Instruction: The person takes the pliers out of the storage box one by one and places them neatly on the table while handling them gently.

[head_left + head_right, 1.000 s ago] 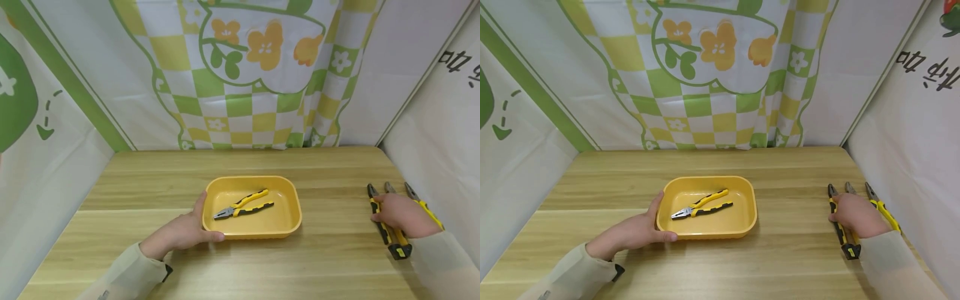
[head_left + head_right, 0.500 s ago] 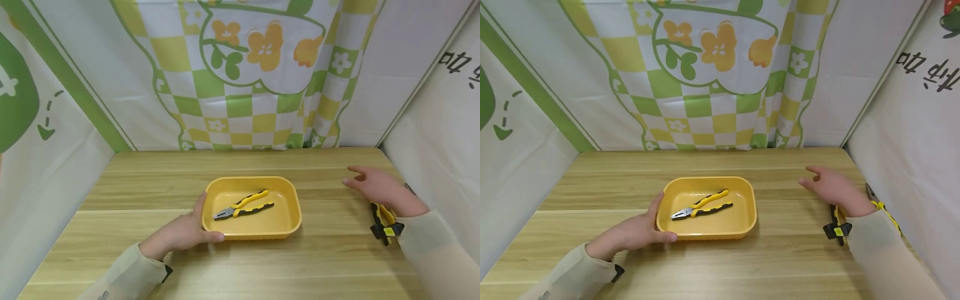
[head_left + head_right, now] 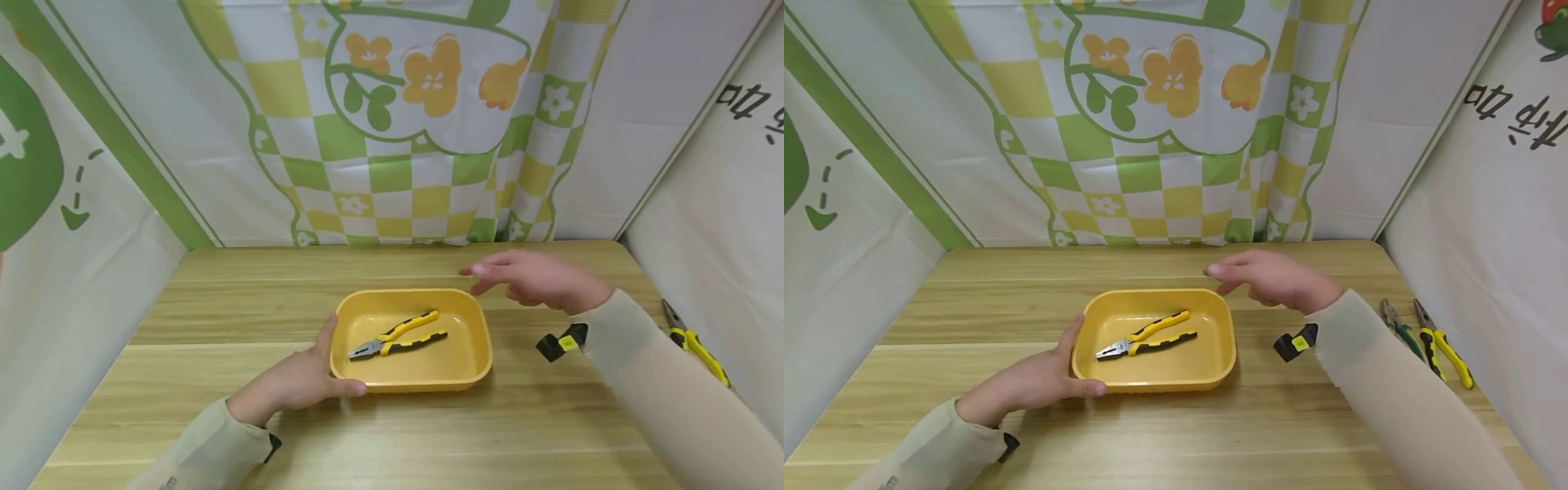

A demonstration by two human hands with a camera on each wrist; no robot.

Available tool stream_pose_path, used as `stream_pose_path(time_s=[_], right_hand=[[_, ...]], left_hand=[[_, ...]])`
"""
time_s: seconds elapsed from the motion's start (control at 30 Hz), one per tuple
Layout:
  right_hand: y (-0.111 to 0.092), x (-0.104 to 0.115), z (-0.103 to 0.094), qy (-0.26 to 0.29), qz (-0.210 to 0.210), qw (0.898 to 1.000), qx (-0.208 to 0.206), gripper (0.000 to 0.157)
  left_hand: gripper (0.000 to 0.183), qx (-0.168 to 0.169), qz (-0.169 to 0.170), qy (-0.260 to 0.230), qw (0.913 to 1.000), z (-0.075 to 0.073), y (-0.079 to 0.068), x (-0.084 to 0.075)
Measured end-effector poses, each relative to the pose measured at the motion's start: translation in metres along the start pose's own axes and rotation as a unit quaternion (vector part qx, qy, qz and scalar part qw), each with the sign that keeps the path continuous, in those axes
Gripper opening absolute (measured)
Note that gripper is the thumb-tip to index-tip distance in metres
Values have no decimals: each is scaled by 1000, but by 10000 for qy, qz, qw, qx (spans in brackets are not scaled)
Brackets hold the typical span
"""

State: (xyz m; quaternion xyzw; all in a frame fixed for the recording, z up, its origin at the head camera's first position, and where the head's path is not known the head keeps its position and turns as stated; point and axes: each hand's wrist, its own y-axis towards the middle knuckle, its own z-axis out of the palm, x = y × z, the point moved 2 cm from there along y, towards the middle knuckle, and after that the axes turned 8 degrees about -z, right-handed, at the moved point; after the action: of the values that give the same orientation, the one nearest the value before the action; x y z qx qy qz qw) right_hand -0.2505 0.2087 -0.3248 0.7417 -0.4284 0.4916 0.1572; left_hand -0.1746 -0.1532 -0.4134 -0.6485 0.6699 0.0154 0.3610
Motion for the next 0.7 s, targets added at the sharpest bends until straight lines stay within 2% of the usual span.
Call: stream_pose_path(time_s=[0.07, 0.13, 0.3, 0.43, 0.53, 0.7], right_hand=[[12, 8, 12, -424, 36, 9985, 336, 58], [24, 16, 24, -1047, 91, 9922, 674, 58], [49, 26, 51, -2496, 273, 9570, 1451, 57], [66, 30, 62, -2870, 319, 9419, 1718, 56], [77, 32, 66, -3010, 247, 9363, 1792, 53], [91, 33, 74, -3443, 169, 9198, 1876, 49]], left_hand=[[139, 3, -16, -2, 10000, 0, 0, 0], [139, 3, -28, -8, 10000, 0, 0, 0], [139, 17, -39, -37, 10000, -1, -1, 0], [139, 28, -37, -51, 10000, -1, -2, 1], [139, 24, -20, -52, 10000, -1, -2, 1], [138, 20, 2, -57, 10000, -1, -1, 0]])
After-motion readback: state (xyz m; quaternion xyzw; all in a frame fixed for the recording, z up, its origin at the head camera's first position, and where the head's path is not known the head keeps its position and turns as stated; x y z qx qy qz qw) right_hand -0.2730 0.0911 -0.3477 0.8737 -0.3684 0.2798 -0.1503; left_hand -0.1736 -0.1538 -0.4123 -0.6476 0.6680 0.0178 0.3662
